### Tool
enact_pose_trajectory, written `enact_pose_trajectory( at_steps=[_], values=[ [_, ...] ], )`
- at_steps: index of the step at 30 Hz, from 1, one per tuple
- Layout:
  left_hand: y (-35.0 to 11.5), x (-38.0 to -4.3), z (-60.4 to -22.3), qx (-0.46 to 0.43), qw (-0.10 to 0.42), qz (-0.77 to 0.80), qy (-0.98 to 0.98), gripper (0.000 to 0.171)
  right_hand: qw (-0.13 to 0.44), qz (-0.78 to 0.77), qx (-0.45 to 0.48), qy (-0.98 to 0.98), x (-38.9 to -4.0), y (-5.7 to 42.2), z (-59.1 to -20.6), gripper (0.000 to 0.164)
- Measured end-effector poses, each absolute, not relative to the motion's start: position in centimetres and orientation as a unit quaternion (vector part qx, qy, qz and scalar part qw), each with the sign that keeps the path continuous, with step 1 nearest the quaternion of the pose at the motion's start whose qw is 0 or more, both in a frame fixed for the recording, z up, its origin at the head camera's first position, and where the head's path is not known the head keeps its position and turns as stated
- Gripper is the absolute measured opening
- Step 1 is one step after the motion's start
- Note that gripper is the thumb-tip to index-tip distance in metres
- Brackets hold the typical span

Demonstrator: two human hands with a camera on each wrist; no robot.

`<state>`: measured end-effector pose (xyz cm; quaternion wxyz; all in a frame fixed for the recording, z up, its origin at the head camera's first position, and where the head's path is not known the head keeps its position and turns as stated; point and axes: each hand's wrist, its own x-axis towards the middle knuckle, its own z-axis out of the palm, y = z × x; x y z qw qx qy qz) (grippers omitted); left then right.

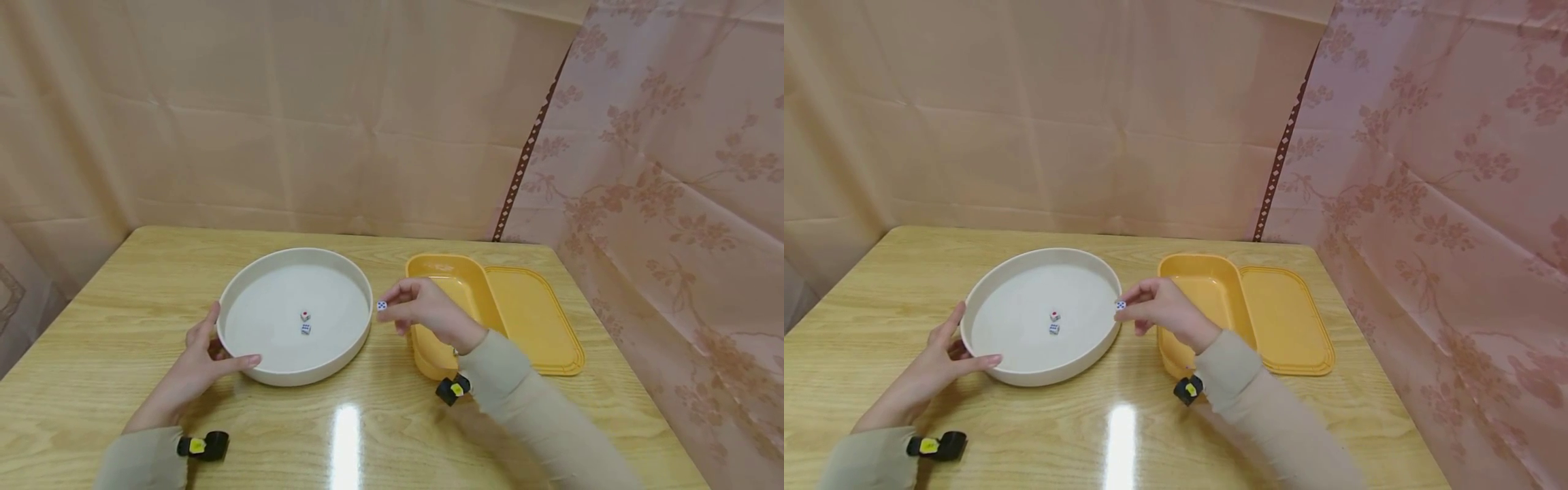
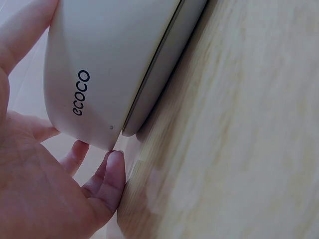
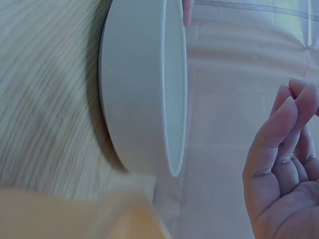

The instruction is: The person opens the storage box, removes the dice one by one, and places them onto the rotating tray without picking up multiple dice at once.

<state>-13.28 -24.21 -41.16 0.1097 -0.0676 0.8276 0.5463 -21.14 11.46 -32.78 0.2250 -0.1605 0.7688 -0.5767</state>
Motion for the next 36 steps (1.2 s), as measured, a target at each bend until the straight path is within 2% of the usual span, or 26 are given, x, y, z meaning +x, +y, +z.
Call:
enact_pose_trajectory(
  at_steps=[19, 27, 36],
  values=[
    [-24.3, -13.3, -41.1, -0.070, 0.106, 0.537, 0.834, 0.127, 0.284, -0.601, -0.161, 0.730, -21.3, 6.7, -34.9, 0.033],
    [-24.4, -13.3, -41.2, -0.070, 0.108, 0.541, 0.831, 0.127, 0.282, -0.597, -0.159, 0.734, -21.3, 5.0, -36.1, 0.024],
    [-24.4, -13.3, -41.3, -0.069, 0.111, 0.536, 0.834, 0.126, 0.300, -0.597, -0.167, 0.725, -21.6, 3.1, -37.2, 0.024]
  ],
)
